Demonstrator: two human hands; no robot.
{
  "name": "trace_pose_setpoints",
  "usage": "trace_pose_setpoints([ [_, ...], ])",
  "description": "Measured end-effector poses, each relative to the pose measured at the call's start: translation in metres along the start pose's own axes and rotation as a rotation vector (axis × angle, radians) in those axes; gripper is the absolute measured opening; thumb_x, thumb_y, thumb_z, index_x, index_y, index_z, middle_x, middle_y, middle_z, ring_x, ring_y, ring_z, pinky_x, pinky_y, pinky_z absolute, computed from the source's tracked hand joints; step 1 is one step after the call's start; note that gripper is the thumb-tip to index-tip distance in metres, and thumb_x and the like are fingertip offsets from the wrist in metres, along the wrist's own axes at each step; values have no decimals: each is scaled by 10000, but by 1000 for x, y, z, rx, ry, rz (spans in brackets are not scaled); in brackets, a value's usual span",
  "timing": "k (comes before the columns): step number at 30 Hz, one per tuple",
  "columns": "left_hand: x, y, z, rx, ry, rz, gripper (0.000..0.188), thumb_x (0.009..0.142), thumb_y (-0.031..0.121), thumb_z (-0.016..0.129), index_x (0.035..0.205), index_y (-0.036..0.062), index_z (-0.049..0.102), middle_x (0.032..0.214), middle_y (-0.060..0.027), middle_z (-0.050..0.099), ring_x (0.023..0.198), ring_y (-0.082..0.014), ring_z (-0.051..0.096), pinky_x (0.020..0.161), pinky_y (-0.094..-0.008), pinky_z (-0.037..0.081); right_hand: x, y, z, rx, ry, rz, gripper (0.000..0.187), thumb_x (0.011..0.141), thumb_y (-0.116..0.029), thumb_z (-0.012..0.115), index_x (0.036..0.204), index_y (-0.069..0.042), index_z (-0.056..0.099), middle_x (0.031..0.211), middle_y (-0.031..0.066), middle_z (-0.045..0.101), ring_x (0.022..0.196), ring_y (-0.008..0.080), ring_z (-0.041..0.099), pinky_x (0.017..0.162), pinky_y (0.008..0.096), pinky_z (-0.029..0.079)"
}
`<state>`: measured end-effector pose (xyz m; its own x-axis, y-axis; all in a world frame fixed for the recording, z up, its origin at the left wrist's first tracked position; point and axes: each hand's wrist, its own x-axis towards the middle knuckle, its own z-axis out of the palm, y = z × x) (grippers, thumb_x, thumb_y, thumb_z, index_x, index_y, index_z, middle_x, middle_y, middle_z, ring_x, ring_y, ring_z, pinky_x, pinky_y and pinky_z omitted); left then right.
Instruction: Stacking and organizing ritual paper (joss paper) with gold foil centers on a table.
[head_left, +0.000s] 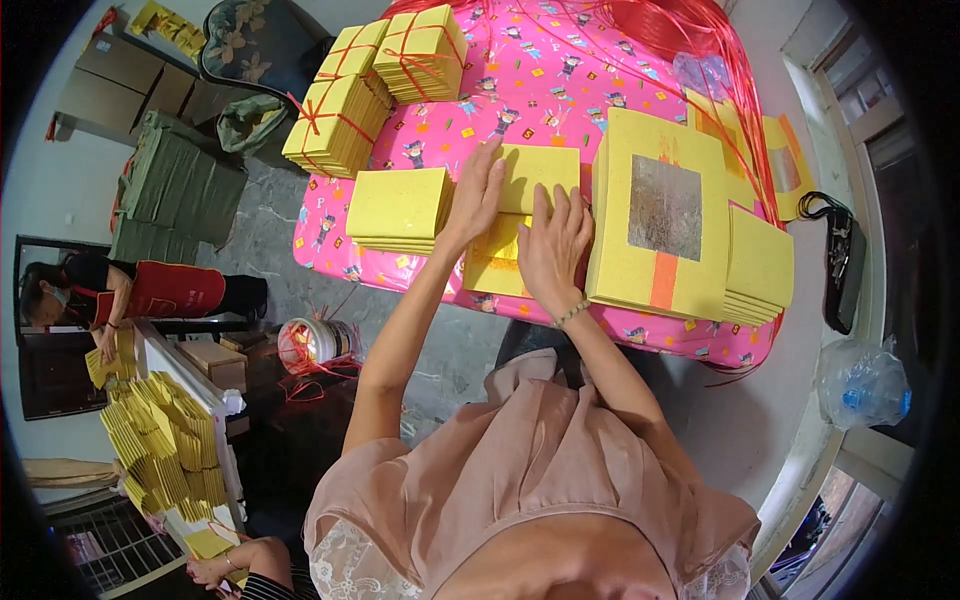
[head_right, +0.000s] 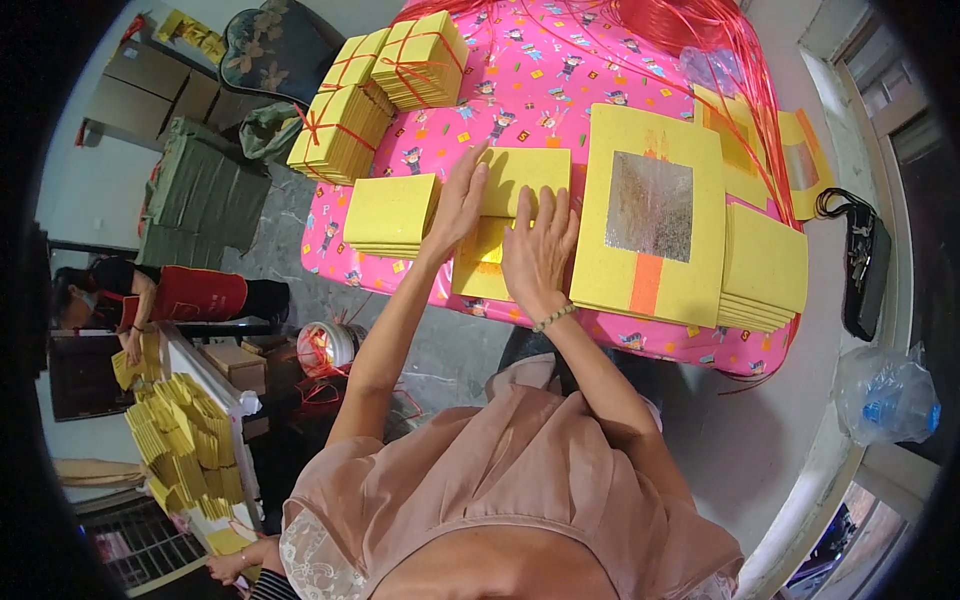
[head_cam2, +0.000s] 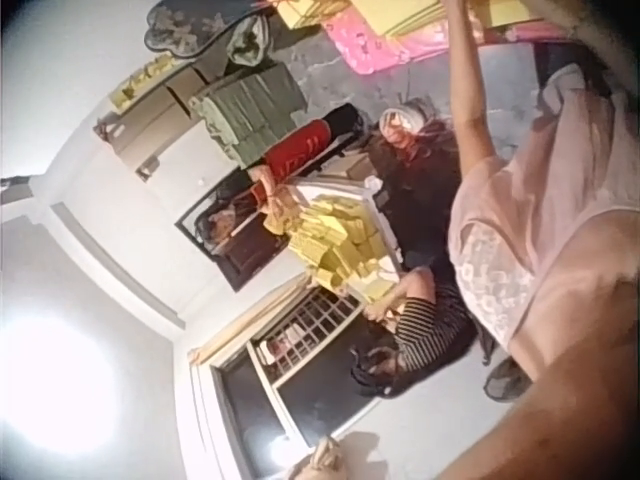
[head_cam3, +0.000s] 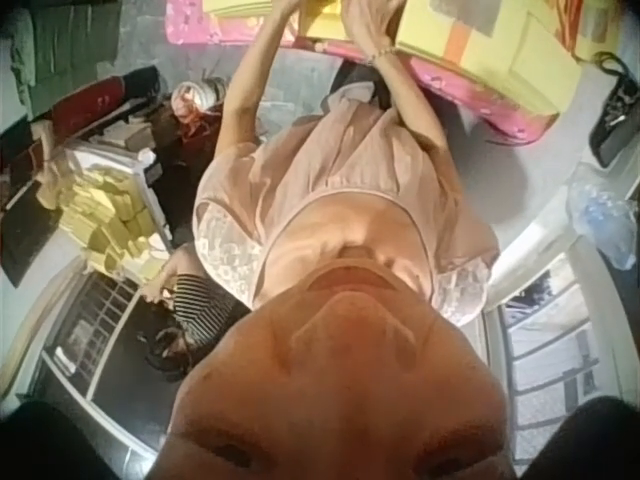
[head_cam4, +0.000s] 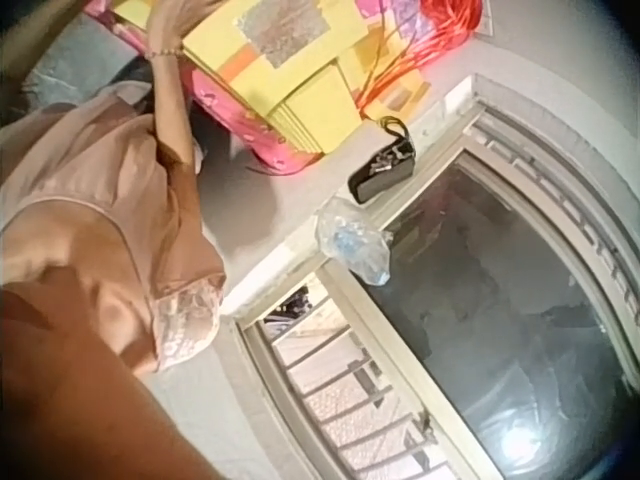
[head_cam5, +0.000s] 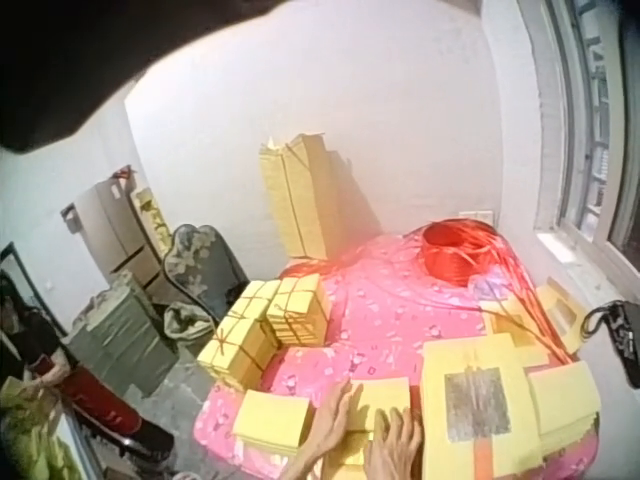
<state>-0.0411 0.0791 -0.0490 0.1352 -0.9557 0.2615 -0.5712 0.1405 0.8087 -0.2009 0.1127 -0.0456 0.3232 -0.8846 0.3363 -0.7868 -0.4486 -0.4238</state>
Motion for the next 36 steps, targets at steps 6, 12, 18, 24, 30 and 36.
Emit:
trace_pose_setpoints([
  [6,-12,17,-9,138,139,8,523,1003,252,459,1416,-53,360,1350,-300,468,1273,-432,437,1075,-469,351,9,-4,22,-21,96,-77,489,829,-54,624,1306,-37,520,1360,175,471,1351,388,343,1109,523,248],
  [12,-22,17,-6,310,48,-67,639,944,276,546,1401,-112,326,1302,-399,428,1210,-524,435,1057,-519,349,10,8,27,11,112,-28,437,869,-156,664,1284,-77,552,1324,120,507,1320,332,384,1077,505,267],
  [18,-9,18,7,221,85,-186,722,923,339,585,1425,-98,304,1295,-381,416,1226,-493,423,1047,-515,354,14,16,29,59,155,-2,292,938,-244,599,1201,-122,628,1242,94,564,1267,297,432,1051,502,276],
  [24,3,8,9,-127,344,-236,583,885,176,643,1386,-10,409,1285,-289,472,1226,-389,467,1014,-463,392,12,11,17,166,197,5,316,958,-269,569,1236,-127,613,1268,98,545,1296,306,409,1098,499,239],
  [30,-12,13,-68,-287,434,-95,443,861,24,636,1292,15,533,1074,-101,633,985,-178,599,839,-297,506,-3,-7,-14,213,288,-117,451,952,-251,569,1361,-88,472,1385,150,413,1369,345,333,1102,526,242],
  [36,-64,-20,-148,-463,479,-324,467,902,43,632,1346,10,492,1030,-106,664,902,-142,631,802,-290,507,-15,1,-6,327,143,-126,448,910,-175,612,1326,-72,485,1340,154,430,1332,354,366,1079,497,298],
])
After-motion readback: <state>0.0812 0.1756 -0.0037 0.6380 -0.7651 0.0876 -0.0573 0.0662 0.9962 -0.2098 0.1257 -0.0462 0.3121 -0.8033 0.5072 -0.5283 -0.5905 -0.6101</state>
